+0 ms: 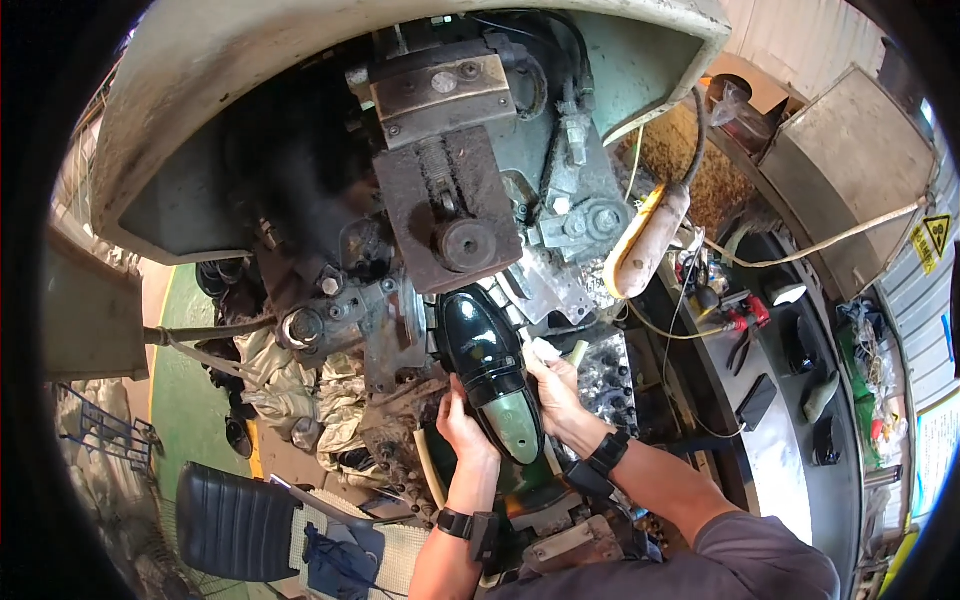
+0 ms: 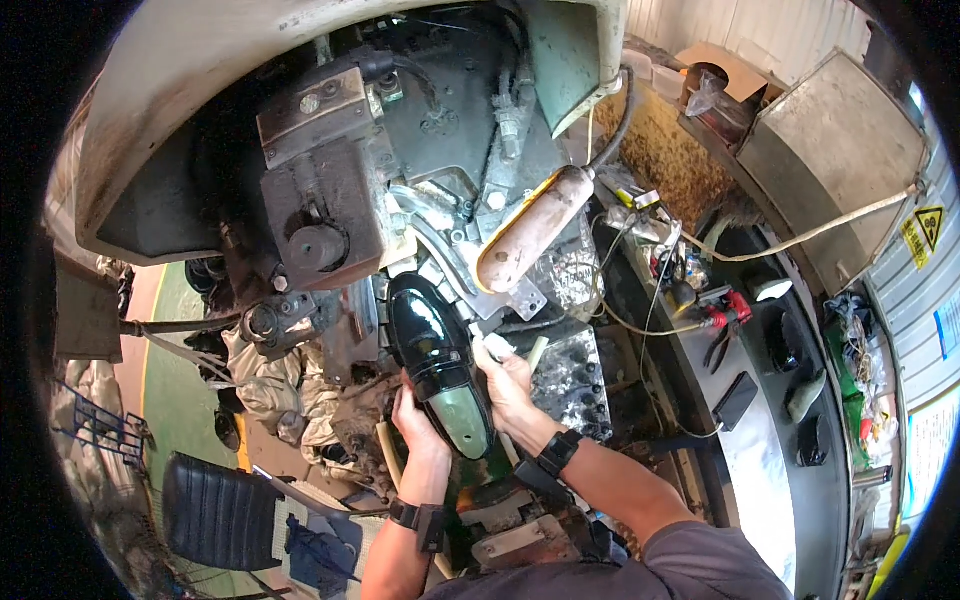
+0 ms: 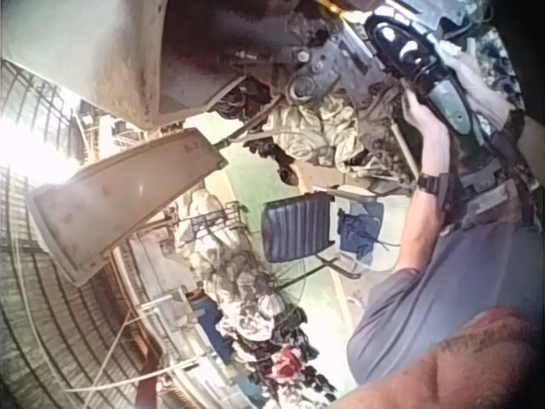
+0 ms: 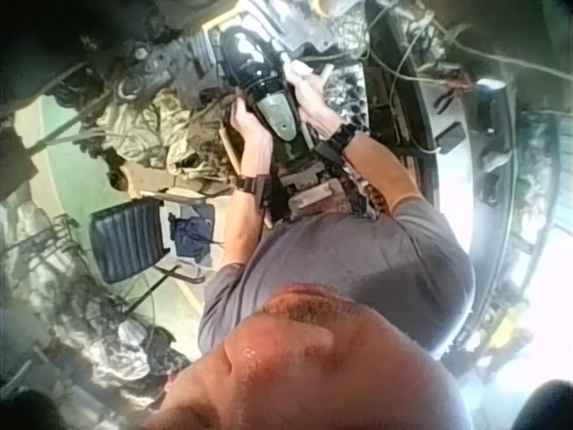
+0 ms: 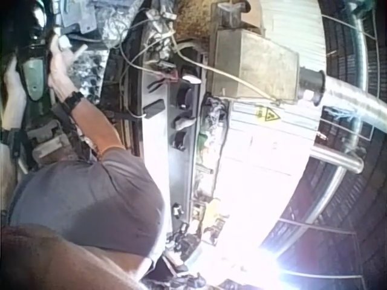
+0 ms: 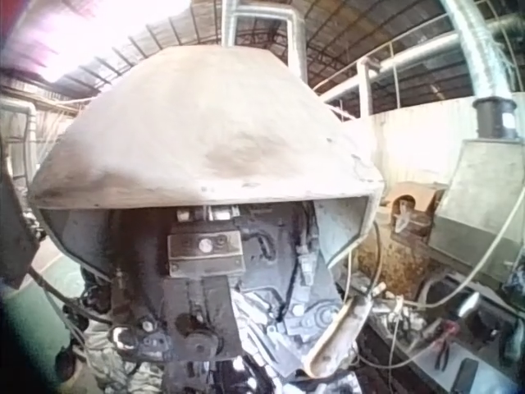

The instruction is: Operating a toe lasting machine to shape and attach the upper part of the shoe to the sole assembly.

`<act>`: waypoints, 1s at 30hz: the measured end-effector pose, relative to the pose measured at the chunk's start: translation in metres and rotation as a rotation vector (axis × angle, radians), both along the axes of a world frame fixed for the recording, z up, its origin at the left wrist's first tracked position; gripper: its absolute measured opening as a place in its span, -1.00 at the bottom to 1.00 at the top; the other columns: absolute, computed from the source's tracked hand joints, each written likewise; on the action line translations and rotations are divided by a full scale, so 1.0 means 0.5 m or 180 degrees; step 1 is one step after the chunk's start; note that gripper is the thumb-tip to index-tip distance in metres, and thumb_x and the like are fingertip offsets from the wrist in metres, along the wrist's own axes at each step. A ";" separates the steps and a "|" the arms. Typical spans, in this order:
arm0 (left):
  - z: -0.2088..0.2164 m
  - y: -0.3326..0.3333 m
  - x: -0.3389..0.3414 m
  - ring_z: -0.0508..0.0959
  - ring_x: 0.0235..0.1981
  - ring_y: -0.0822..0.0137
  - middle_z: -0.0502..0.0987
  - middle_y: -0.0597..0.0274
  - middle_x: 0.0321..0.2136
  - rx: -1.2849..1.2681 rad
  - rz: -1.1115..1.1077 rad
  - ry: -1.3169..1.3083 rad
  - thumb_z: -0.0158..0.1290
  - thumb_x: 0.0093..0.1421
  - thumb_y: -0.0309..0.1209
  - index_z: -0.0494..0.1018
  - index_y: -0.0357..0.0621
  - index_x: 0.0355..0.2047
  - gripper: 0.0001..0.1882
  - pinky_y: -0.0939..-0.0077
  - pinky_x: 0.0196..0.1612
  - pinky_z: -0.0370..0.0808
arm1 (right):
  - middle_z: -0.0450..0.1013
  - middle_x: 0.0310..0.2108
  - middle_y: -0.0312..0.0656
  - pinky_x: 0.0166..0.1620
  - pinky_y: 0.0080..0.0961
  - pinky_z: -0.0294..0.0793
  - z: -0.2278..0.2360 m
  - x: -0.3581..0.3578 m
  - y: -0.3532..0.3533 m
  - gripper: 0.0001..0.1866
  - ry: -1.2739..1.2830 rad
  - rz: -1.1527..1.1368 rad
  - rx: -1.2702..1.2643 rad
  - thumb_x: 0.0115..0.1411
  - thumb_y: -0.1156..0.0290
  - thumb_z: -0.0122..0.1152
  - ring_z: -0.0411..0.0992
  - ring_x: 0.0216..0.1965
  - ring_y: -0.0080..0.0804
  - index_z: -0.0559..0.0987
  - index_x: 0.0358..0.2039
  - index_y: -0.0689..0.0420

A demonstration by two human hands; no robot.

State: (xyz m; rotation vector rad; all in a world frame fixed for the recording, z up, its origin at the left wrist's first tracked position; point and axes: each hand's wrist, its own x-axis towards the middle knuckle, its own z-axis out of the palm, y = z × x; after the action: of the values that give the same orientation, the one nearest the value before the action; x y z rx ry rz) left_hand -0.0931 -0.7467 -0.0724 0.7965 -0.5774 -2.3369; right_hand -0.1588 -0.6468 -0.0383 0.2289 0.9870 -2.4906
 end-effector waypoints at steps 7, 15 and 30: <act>0.019 0.000 0.000 0.62 -0.25 0.30 0.63 0.20 -0.25 0.0313 -0.0131 0.0192 0.09 0.39 -0.29 0.51 -0.20 -0.29 -0.78 0.35 -0.12 0.58 | 0.62 -0.20 -0.28 -0.17 -0.48 0.65 0.007 -0.003 0.003 -0.81 -0.0176 0.0113 -0.0061 0.34 0.36 0.26 0.58 -0.26 -0.52 0.64 -0.08 0.13; 0.074 0.002 0.007 0.62 -0.13 0.21 0.62 0.14 -0.09 0.0434 -0.0496 0.0050 0.01 0.43 -0.19 0.51 -0.26 0.01 -0.62 0.27 -0.03 0.57 | 0.62 -0.15 -0.26 -0.12 -0.46 0.66 0.037 0.006 0.008 -0.76 -0.0279 0.0169 -0.0081 0.35 0.34 0.25 0.59 -0.20 -0.51 0.63 -0.05 0.16; 0.036 -0.066 0.130 0.59 -0.10 0.21 0.59 0.12 -0.12 -0.0600 -0.0701 -0.0559 0.20 0.30 -0.30 0.45 -0.27 0.04 -0.61 0.22 0.08 0.50 | 0.60 -0.22 0.11 -0.26 -0.45 0.71 -0.104 -0.083 0.308 -0.54 0.0322 0.1082 0.2036 0.33 0.36 0.25 0.64 -0.34 -0.30 0.42 0.09 0.42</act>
State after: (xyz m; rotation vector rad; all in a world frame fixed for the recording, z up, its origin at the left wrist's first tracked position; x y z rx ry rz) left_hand -0.0281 -0.7797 -0.0546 0.8928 -0.9906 -2.3760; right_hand -0.2005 -0.4928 -0.0903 0.1149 1.6888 -1.8379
